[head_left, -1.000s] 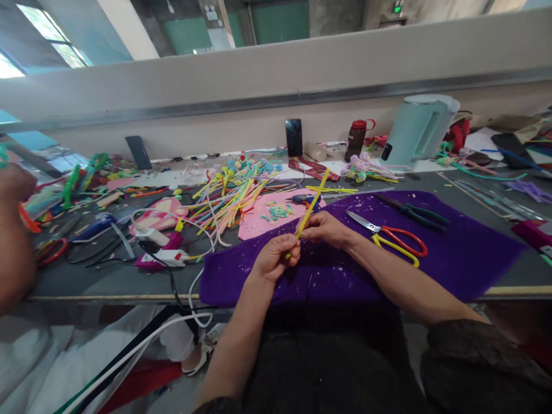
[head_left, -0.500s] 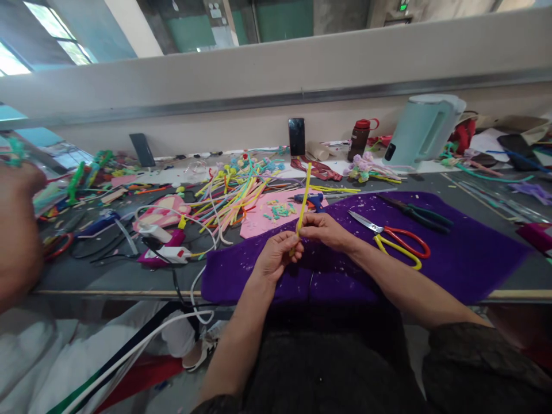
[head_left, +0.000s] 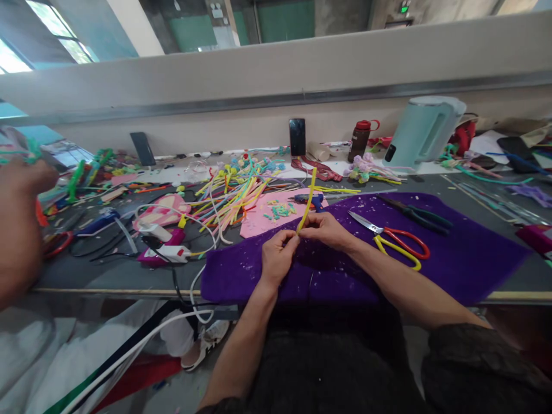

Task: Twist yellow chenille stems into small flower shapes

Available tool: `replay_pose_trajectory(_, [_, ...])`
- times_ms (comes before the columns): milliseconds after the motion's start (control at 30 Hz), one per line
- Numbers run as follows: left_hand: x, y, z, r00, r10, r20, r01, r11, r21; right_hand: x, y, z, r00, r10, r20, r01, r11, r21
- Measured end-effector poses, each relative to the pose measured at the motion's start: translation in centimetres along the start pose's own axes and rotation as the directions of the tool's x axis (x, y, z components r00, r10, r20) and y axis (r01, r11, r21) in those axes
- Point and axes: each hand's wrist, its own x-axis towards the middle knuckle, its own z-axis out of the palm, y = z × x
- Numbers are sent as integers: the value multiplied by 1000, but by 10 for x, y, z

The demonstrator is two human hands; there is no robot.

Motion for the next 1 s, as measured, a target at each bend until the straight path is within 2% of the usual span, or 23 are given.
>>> replay_pose_trajectory(33, [1, -1, -1, 994, -90, 65, 97, 987, -126, -1, 0, -1, 1000, 5, 27, -5, 1000, 16])
replay_pose_trajectory(100, [4, -3, -3, 952, -229, 205, 286, 902, -323, -2, -1, -2, 997, 22, 79, -26, 998, 57])
replay_pose_trajectory(167, [6, -4, -5, 908, -296, 297, 401, 818, -412, -3, -1, -3, 993, 33, 110, -43, 994, 97])
replay_pose_trajectory(367, [8, -4, -6, 854, -322, 408, 504, 706, -498, -3, 2, -3, 987, 0, 161, -30, 983, 183])
replay_pose_trajectory(567, [9, -4, -8, 786, -275, 554, 598, 567, -567, -3, 4, 1, 982, -72, 173, 35, 978, 204])
replay_pose_trajectory(667, [10, -5, -8, 808, -289, 514, 572, 592, -567, -3, 3, 2, 991, -56, 122, 32, 981, 190])
replay_pose_trajectory(767, [9, -5, -5, 881, -312, 354, 467, 690, -553, -2, 1, -1, 992, -2, 124, -17, 988, 151])
replay_pose_trajectory(833, [8, -4, -4, 913, -314, 259, 407, 745, -529, -1, -1, -3, 989, 23, 145, -45, 988, 146])
replay_pose_trajectory(1000, [7, -3, -2, 933, -303, 195, 360, 809, -464, 0, 3, -3, 991, 61, 117, -78, 987, 141])
